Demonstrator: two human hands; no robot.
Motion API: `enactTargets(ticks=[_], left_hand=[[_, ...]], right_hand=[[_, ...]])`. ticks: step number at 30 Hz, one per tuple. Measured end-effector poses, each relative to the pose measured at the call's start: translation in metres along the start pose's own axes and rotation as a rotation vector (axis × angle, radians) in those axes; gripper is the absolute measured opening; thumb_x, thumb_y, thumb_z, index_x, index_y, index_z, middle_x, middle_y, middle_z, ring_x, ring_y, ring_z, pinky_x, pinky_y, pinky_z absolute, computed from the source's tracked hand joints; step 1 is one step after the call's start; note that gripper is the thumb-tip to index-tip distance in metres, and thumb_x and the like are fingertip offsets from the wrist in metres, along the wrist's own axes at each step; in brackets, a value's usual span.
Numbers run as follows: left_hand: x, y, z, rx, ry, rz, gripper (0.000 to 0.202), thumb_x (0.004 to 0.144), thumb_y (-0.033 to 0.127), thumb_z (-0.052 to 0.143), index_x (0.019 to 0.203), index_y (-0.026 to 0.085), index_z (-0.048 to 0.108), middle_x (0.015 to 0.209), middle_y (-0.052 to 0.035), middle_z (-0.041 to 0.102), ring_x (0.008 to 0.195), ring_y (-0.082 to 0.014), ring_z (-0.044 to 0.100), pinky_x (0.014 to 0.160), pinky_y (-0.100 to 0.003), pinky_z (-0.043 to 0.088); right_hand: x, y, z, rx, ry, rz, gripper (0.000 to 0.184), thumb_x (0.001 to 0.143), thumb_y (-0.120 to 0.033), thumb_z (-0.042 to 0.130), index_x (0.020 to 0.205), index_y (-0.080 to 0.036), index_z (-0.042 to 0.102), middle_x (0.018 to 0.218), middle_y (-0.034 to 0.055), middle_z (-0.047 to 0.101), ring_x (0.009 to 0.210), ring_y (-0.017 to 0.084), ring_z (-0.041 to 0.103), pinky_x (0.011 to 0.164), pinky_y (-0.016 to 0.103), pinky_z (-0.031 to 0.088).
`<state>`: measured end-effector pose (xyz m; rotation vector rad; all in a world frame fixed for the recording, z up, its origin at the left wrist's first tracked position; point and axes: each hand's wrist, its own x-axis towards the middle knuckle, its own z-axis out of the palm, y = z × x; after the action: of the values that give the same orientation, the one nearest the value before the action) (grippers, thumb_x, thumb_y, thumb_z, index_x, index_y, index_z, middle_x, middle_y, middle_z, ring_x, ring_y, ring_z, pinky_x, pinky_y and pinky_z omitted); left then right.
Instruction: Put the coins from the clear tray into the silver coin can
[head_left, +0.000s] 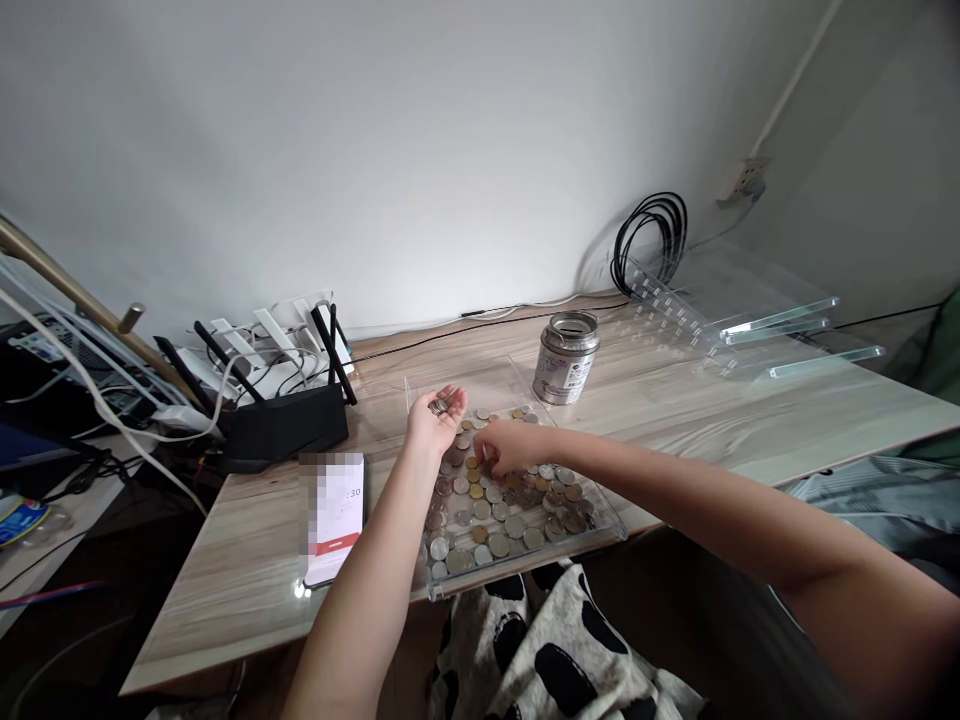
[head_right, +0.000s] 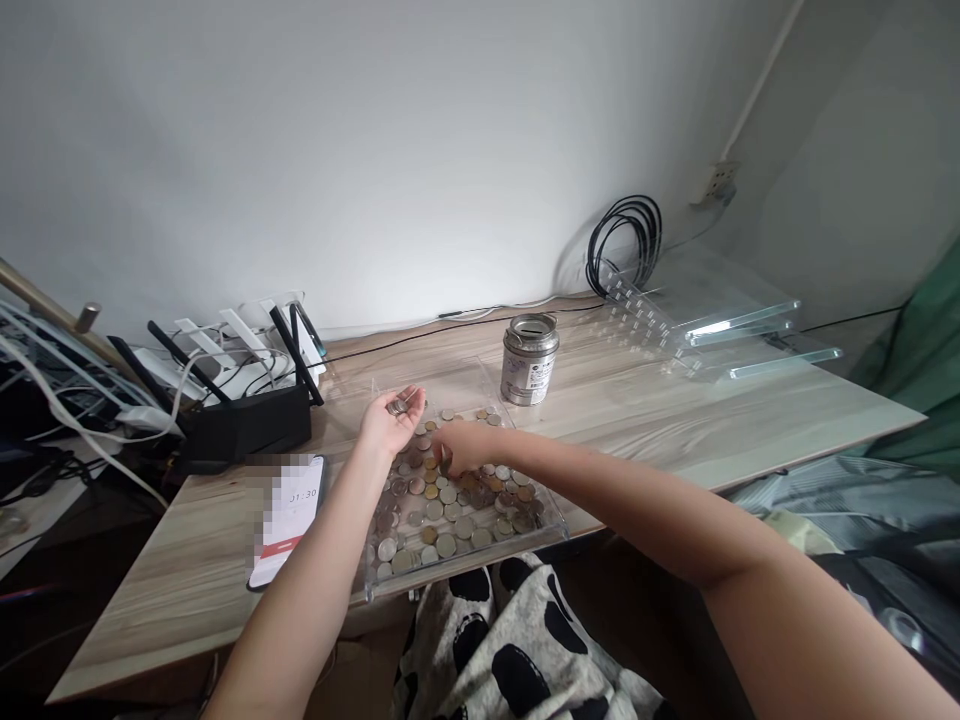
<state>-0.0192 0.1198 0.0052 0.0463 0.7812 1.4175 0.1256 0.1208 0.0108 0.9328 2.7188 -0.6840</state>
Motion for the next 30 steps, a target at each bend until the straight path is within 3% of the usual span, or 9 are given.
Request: enactTargets(ticks=[3, 7, 10, 13, 16, 20, 24, 27, 30], left_hand=[[0.001, -0.001, 0.0, 0.015, -0.018, -0.053, 0.022, 0.079, 0.016, 0.034, 0.076, 0.008, 0.055, 0.069, -0.013, 0.06, 0.071, -0.0185, 0.062, 0.059, -0.029, 0.053], [0.001, -0.003, 0.0, 0.073, -0.037, -0.073, 0.022, 0.078, 0.015, 0.034, 0.078, 0.008, 0.054, 0.072, -0.0139, 0.061, 0.074, -0.0197, 0.063, 0.062, -0.031, 0.053], [0.002, -0.007, -0.001, 0.116, -0.047, -0.068, 0.019, 0.076, 0.011, 0.035, 0.076, 0.008, 0.054, 0.07, -0.0123, 0.061, 0.07, -0.0175, 0.063, 0.059, -0.027, 0.053], [0.002, -0.009, 0.0, 0.137, -0.03, -0.077, 0.018, 0.077, 0.011, 0.035, 0.07, 0.011, 0.052, 0.057, -0.0055, 0.055, 0.054, -0.013, 0.059, 0.052, -0.025, 0.052], [0.002, -0.01, 0.002, 0.145, -0.025, -0.088, 0.019, 0.079, 0.013, 0.034, 0.067, 0.012, 0.049, 0.054, -0.0028, 0.053, 0.05, -0.0115, 0.056, 0.055, -0.028, 0.053], [0.002, -0.01, 0.002, 0.099, -0.015, -0.075, 0.021, 0.078, 0.007, 0.033, 0.066, 0.013, 0.049, 0.054, -0.0016, 0.053, 0.052, -0.0102, 0.058, 0.06, -0.027, 0.054], [0.004, -0.009, 0.001, 0.102, -0.013, -0.086, 0.021, 0.08, 0.012, 0.035, 0.067, 0.011, 0.051, 0.053, -0.0031, 0.055, 0.053, -0.012, 0.06, 0.057, -0.026, 0.054], [0.003, -0.009, 0.0, 0.127, -0.035, -0.107, 0.02, 0.08, 0.012, 0.035, 0.074, 0.006, 0.054, 0.062, -0.0103, 0.061, 0.063, -0.0169, 0.064, 0.056, -0.025, 0.054], [0.0, -0.009, 0.001, 0.171, -0.019, -0.083, 0.018, 0.075, 0.003, 0.037, 0.079, 0.003, 0.054, 0.068, -0.0141, 0.063, 0.073, -0.0196, 0.065, 0.057, -0.023, 0.054]], right_hand=[[-0.001, -0.005, 0.004, -0.047, -0.024, -0.025, 0.035, 0.052, -0.023, 0.065, 0.086, -0.014, 0.063, 0.072, 0.0023, 0.061, 0.061, 0.013, 0.05, 0.049, 0.02, 0.032], [-0.007, -0.004, 0.004, 0.062, 0.007, -0.075, 0.019, 0.053, -0.017, 0.062, 0.071, -0.013, 0.063, 0.062, -0.0003, 0.059, 0.054, 0.01, 0.047, 0.048, 0.019, 0.032], [-0.01, -0.001, -0.011, 0.239, 0.167, -0.112, 0.018, 0.057, -0.017, 0.059, 0.074, -0.013, 0.063, 0.061, -0.0015, 0.057, 0.052, 0.008, 0.046, 0.047, 0.018, 0.032], [-0.004, 0.001, -0.034, 0.363, 0.369, -0.094, 0.021, 0.063, -0.022, 0.056, 0.08, -0.013, 0.063, 0.061, -0.0011, 0.057, 0.051, 0.007, 0.045, 0.047, 0.018, 0.031], [0.009, 0.002, -0.048, 0.314, 0.448, -0.033, 0.019, 0.068, -0.026, 0.053, 0.073, -0.012, 0.064, 0.056, -0.0009, 0.055, 0.049, 0.007, 0.042, 0.047, 0.019, 0.029], [0.023, 0.003, -0.044, 0.213, 0.423, -0.012, 0.035, 0.08, -0.036, 0.041, 0.068, -0.012, 0.063, 0.054, 0.0008, 0.053, 0.049, 0.008, 0.041, 0.049, 0.021, 0.029], [0.018, 0.001, -0.038, 0.13, 0.474, -0.103, 0.041, 0.086, -0.035, 0.033, 0.074, -0.012, 0.064, 0.078, 0.0064, 0.058, 0.062, 0.009, 0.047, 0.059, 0.021, 0.033], [0.0, 0.004, -0.049, 0.118, 0.685, -0.054, 0.035, 0.084, -0.037, 0.038, 0.082, -0.016, 0.065, 0.085, 0.006, 0.058, 0.067, 0.01, 0.05, 0.061, 0.021, 0.034], [-0.03, 0.022, -0.07, 0.094, 1.038, 0.207, 0.029, 0.08, -0.039, 0.044, 0.088, -0.02, 0.065, 0.08, 0.0036, 0.061, 0.069, 0.013, 0.052, 0.061, 0.023, 0.036]])
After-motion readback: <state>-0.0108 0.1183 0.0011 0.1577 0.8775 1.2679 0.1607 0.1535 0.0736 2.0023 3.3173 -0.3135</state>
